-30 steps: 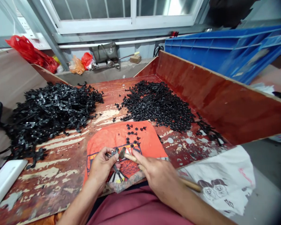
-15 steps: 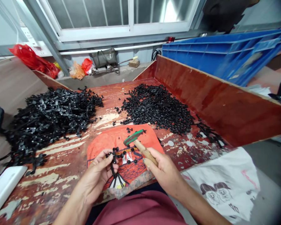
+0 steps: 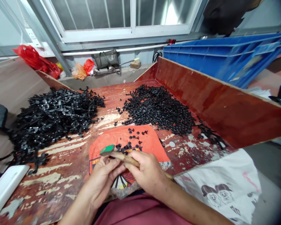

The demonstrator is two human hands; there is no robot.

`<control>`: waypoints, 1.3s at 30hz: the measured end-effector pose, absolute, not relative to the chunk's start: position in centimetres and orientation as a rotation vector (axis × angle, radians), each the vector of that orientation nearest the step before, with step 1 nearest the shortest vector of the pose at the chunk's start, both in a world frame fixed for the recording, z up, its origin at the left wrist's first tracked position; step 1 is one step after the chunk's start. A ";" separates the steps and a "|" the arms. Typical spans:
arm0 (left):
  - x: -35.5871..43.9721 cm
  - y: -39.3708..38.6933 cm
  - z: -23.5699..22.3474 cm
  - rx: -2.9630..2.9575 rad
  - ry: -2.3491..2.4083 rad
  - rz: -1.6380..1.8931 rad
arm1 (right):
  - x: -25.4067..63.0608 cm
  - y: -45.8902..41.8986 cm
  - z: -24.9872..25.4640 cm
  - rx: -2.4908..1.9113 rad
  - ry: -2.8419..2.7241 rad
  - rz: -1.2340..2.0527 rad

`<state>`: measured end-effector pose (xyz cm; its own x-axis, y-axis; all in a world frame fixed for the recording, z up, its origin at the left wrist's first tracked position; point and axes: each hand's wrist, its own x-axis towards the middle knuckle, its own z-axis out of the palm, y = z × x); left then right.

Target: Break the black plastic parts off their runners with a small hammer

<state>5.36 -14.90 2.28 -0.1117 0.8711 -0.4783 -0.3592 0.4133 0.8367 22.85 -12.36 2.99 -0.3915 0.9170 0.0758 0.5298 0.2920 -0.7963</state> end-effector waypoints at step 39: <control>4.2 -12.9 -0.5 1.928 1.989 0.548 | 29.5 -11.9 1.2 -1.547 -2.105 1.021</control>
<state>4.17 -12.87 -0.46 -0.0409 0.9984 0.0385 0.8772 0.0175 0.4798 29.53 -11.87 1.19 -0.3522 0.9251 -0.1421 0.6845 0.1510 -0.7132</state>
